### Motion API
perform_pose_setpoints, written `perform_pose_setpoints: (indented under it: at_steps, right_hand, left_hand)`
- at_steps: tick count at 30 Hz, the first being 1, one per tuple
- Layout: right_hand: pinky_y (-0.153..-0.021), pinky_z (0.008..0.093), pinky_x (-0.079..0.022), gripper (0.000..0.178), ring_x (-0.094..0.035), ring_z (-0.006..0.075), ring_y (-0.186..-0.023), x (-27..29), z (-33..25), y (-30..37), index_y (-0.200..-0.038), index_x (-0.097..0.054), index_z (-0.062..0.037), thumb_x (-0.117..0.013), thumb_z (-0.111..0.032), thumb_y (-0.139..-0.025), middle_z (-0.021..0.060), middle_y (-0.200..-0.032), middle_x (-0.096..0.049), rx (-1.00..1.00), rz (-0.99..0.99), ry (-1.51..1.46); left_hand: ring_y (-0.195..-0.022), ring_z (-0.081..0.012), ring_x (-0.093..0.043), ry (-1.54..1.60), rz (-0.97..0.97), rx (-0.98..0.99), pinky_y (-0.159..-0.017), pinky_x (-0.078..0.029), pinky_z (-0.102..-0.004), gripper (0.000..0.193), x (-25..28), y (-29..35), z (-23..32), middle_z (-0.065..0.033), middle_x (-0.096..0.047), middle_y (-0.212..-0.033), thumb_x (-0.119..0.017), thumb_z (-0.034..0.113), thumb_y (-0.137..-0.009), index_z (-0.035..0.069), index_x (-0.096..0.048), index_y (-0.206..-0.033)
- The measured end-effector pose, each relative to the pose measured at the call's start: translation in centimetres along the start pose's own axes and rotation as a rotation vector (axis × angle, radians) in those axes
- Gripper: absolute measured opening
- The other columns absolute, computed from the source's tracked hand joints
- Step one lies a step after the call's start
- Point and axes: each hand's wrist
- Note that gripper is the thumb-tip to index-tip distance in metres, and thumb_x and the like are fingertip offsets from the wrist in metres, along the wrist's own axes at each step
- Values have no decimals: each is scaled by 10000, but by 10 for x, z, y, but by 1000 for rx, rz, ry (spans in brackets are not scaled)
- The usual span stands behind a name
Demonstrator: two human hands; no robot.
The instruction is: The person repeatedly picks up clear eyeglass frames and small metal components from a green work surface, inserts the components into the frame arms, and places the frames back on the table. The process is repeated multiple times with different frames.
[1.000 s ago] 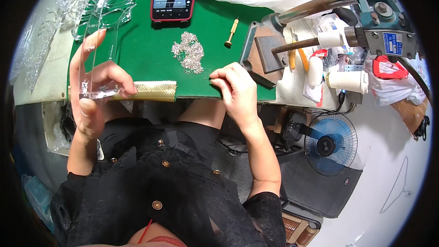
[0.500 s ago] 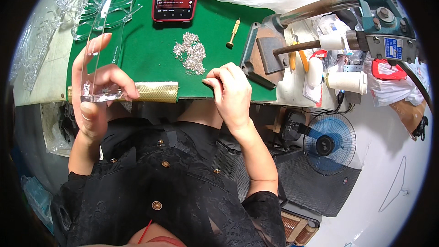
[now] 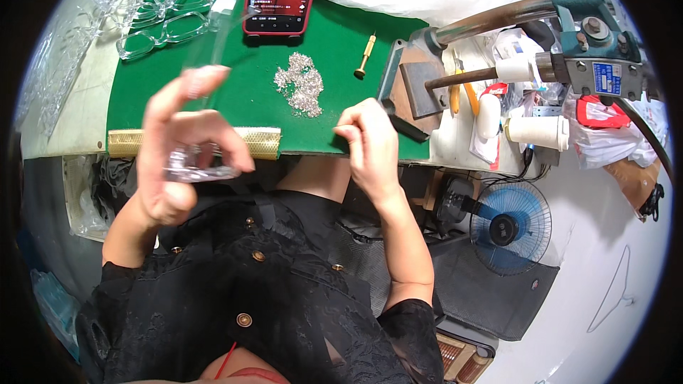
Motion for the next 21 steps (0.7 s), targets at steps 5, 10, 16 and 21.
perform_pose_setpoints:
  at_steps: [5,10,16,21]
  right_hand:
    - [-612,293,-415,92,-511,194,-672,36,-56,-24,-728,-541,-43,-594,-40,-803,71,-741,-526,329,179,-194]
    - [-587,291,-412,190,-522,187,-669,43,-81,-27,-749,-607,-80,-713,-236,-732,38,-759,-555,466,178,22]
    - [-589,292,-395,223,-510,182,-667,46,-79,-24,-723,-612,-73,-701,-277,-738,30,-746,-550,438,166,22]
    - [-588,293,-394,222,-510,177,-664,41,-77,-25,-714,-613,-72,-705,-272,-745,26,-738,-547,423,195,-23]
  left_hand:
    - [-742,-231,-666,-168,-285,-89,-678,-504,-311,874,-35,-22,-19,-153,-655,-929,-627,527,-844,-20,-252,-1412]
    - [-769,-339,-662,-177,-270,-127,-687,-510,-362,774,-56,-26,-22,-157,-652,-879,-561,498,-888,-5,-277,-1402]
    - [-719,-339,-646,-254,-274,-134,-641,-501,-372,799,-58,-26,-25,-147,-637,-822,-533,551,-879,-5,-291,-1400]
    - [-690,-325,-637,-246,-257,-126,-620,-497,-365,807,-57,-25,-25,-142,-620,-788,-538,559,-869,-5,-304,-1397]
Point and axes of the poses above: each hand's wrist, its own y-axis away from the middle knuckle, its own x-axis out of the back of the hand, z = x × y
